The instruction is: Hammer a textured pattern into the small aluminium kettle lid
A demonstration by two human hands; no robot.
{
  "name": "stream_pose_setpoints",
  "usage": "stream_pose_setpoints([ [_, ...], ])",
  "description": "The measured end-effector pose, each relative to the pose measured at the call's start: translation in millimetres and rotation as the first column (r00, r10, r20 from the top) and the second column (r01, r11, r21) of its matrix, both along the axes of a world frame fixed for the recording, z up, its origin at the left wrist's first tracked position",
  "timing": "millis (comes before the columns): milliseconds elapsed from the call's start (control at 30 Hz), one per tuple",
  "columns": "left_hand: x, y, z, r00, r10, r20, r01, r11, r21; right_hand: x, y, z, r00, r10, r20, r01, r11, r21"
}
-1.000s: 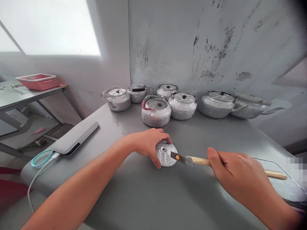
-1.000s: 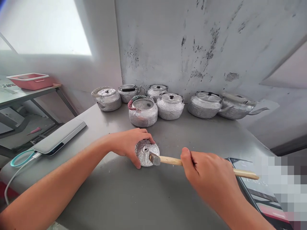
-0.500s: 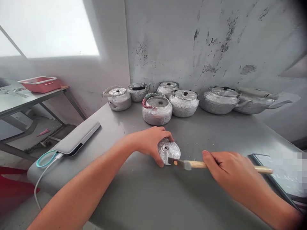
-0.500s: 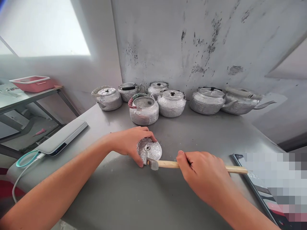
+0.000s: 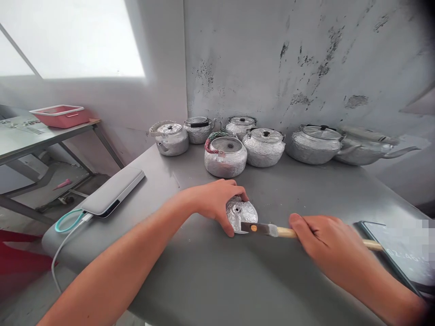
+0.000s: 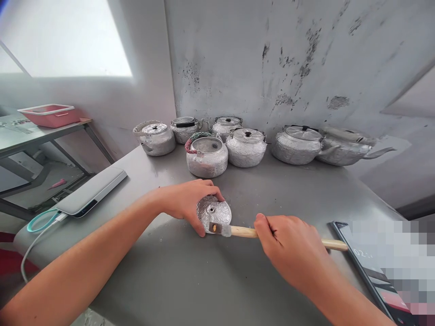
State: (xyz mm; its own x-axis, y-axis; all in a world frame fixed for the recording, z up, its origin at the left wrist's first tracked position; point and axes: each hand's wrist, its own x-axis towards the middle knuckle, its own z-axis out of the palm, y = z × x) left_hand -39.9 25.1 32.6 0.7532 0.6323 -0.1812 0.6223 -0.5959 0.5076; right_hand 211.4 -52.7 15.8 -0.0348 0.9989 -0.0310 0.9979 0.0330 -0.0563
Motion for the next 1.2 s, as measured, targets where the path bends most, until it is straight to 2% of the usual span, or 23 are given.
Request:
stream_pose_setpoints([
  [300,0.0,1.3,-2.0,1.0,-0.006,0.008,0.006,1.0,0.002,0.4,-2.2,-1.7,1.0,0.009,0.014,-0.009,1.0,-0.001],
  [600,-0.2,0.6,-0.8,1.0,-0.001,0.009,0.0,1.0,0.006,-0.8,-3.1,-2.8,0.999,0.041,0.011,-0.042,0.996,0.077],
  [1033,1.4,-1.3,0.2,1.0,0.021,-0.018,-0.021,1.0,0.002,-0.4,-4.7,-2.7,0.999,0.05,-0.003,-0.05,0.993,0.112],
  [1200,2.2,-1.5,1.7,1.0,0.023,-0.014,-0.023,1.0,-0.01,-1.3,-2.1,-1.5,0.998,0.048,-0.04,-0.04,0.982,0.182],
])
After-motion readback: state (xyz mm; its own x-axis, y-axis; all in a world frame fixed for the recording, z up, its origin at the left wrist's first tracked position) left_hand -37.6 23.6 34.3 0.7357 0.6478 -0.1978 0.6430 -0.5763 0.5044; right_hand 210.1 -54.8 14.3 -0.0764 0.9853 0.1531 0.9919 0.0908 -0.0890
